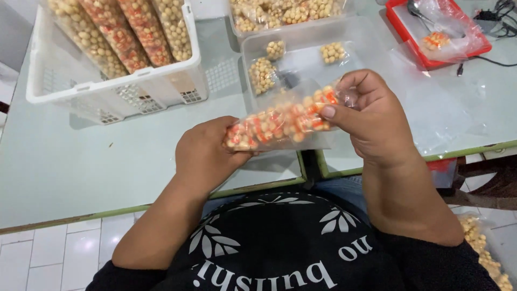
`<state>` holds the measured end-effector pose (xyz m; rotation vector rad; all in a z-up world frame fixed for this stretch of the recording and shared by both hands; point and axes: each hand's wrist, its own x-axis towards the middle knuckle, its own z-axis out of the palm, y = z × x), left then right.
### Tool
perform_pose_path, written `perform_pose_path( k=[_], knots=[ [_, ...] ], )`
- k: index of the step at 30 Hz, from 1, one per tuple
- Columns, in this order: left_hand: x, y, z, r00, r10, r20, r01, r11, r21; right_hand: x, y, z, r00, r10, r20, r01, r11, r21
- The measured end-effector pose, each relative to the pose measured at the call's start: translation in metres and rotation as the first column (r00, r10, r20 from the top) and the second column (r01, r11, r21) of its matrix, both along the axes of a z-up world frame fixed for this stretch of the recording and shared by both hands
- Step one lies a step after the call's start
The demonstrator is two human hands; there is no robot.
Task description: The person is manually packing small round snack items from a bulk tray into individual plastic bags.
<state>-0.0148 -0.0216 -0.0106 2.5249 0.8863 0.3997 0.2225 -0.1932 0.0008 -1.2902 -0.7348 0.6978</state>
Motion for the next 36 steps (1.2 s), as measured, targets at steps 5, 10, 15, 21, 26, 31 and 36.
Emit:
perform_pose_path(
  k=[5,10,15,21,26,31,36],
  knots=[
    [-0.007,-0.002,-0.018,0.994,-0.068,0.082,0.061,0.994,0.089,-0.028,0.011,0.000,0.988,0.037,0.147,-0.043,0.998,0.036],
    [-0.018,-0.005,-0.001,0.996,-0.011,0.085,0.019,0.996,-0.092,-0.050,0.015,0.016,0.924,0.130,0.360,-0.161,0.985,0.057],
    [-0.028,-0.006,0.002,0.996,-0.024,0.084,0.037,0.987,-0.156,-0.054,0.019,0.016,0.644,0.317,0.696,-0.501,0.863,0.070],
    [-0.034,0.000,-0.014,0.992,-0.089,0.092,0.095,0.993,-0.065,-0.062,0.021,0.019,0.350,0.409,0.843,-0.464,0.857,-0.223],
    [-0.038,-0.003,-0.002,0.961,-0.192,0.199,0.205,0.978,-0.043,-0.088,0.022,0.032,0.338,0.451,0.826,-0.411,0.861,-0.301],
    [-0.043,-0.007,-0.001,0.980,-0.057,0.191,0.088,0.983,-0.163,-0.099,0.016,0.042,0.375,0.280,0.884,-0.325,0.933,-0.158],
    [-0.034,-0.013,-0.021,0.881,0.043,0.471,0.036,0.987,-0.157,-0.101,0.016,0.054,0.175,0.438,0.882,-0.228,0.890,-0.396]
  ],
)
